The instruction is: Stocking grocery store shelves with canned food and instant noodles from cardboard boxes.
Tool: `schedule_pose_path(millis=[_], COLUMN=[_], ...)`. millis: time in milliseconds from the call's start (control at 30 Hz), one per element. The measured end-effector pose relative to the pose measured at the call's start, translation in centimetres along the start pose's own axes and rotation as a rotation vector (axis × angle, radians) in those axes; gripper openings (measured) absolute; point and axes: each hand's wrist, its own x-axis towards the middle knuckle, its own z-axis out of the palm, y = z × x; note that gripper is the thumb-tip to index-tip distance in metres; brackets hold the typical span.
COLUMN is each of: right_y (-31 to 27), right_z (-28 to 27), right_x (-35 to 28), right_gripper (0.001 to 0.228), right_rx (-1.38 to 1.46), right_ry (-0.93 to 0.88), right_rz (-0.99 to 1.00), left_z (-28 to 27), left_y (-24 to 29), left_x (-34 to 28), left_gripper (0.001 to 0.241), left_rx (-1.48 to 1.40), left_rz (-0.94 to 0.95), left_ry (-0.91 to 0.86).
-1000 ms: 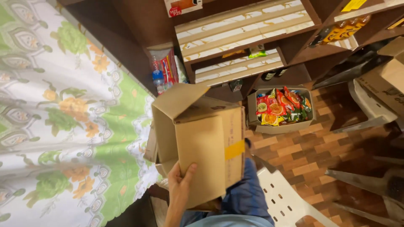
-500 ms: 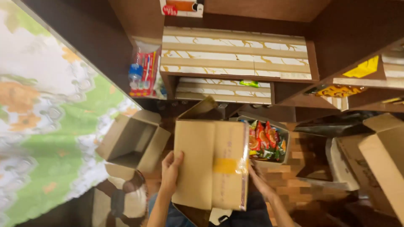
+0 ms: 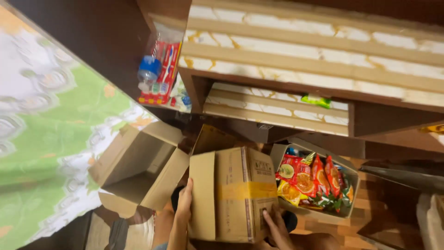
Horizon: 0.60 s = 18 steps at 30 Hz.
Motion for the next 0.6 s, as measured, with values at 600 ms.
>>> schedule_pose_path(millis=[600], right_y=[15.5], right_z=[6.1], right_x=[8.1], right_gripper=[0.061], right_rx=[-0.860], right_ry=[-0.090], right_rz=[-0.598], left_z=[7.5], left_y=[-8.6], left_x=[23.4], left_gripper=[0.105], left_rx=[0.602], left_rz=[0.366], left_ry=[0.266])
